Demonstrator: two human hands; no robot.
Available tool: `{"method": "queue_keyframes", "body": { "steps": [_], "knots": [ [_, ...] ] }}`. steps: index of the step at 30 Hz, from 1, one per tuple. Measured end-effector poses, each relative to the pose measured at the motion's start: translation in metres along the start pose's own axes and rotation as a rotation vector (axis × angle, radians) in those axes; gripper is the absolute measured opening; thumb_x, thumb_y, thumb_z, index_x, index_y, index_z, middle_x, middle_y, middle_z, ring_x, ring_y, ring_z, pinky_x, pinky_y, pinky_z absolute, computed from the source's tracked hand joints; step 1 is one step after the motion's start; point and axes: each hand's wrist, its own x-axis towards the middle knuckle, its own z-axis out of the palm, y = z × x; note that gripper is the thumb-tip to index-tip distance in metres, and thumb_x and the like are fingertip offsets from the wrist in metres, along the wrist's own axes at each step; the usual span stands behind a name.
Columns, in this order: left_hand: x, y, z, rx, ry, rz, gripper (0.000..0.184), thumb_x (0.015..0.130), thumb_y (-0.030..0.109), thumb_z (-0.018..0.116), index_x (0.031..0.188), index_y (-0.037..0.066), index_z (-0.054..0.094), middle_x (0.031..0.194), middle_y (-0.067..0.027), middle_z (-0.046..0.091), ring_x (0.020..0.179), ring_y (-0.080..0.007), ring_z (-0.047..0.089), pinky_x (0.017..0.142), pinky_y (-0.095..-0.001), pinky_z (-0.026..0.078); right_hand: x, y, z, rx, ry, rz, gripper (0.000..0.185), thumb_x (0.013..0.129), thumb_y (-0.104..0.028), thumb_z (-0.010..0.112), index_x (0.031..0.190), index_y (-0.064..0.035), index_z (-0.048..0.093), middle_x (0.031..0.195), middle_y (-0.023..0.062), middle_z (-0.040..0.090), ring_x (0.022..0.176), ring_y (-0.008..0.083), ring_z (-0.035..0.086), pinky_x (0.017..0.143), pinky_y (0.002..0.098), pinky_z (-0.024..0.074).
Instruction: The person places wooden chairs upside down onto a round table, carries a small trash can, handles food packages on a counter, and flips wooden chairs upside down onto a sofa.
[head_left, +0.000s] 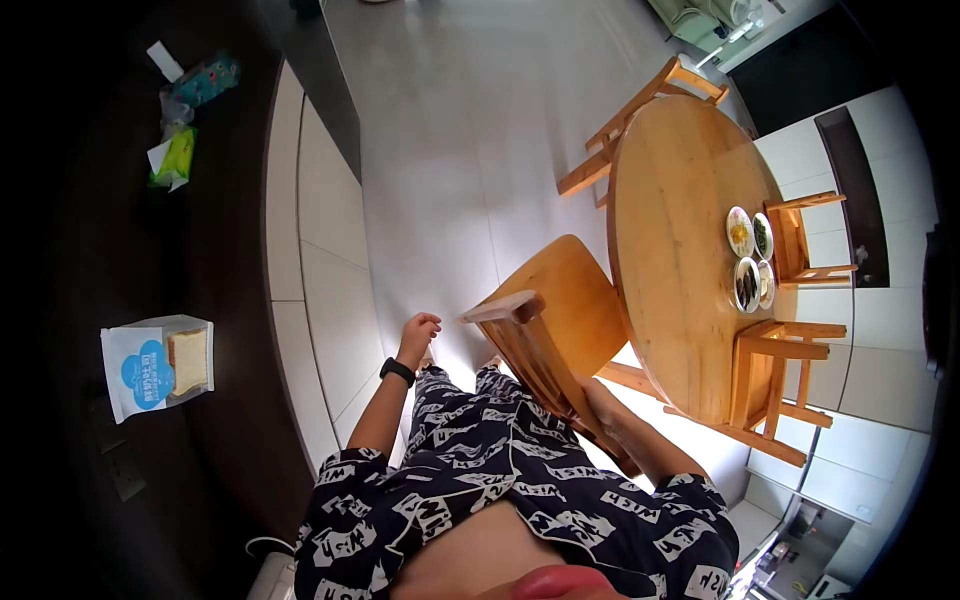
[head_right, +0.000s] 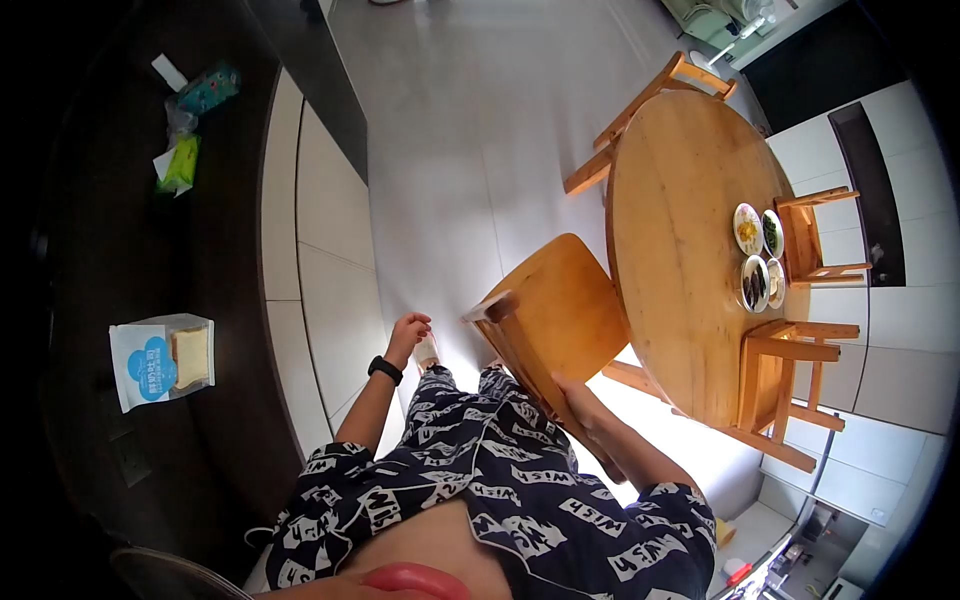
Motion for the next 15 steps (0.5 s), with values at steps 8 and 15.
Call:
{"method": "queue_keyframes", "body": {
  "steps": [8,15],
  "knots": [
    [0.004,-0.024,-0.096,-0.327,-0.138,-0.709,0.064,0.084,0.055,0.049,0.120,0.002,0.053,0.109,-0.0149,0.061,0.094,-0.0284,0.058,0.074,-0.0380,0.049,0.022,-0.001,0.124,-0.218,0.068,-0.109,0.046,0.096,-0.039,0.041,0.093,-0.0008,0.066,0.076,0.0056,0.063,0.067,0.0119,0.055,0.061,0.0246,0.0432],
    [0.030,-0.078,-0.079,-0.962,-0.266,-0.383,0.046,0.091,0.036,0.044,0.117,-0.003,0.050,0.106,-0.0168,0.061,0.102,-0.0309,0.058,0.090,-0.0366,0.048,-0.001,0.014,0.146,-0.567,0.114,-0.140,0.059,0.094,-0.047,0.040,0.115,0.0045,0.059,0.105,0.0195,0.063,0.094,0.0217,0.058,0.086,0.0312,0.0429]
  ]
}}
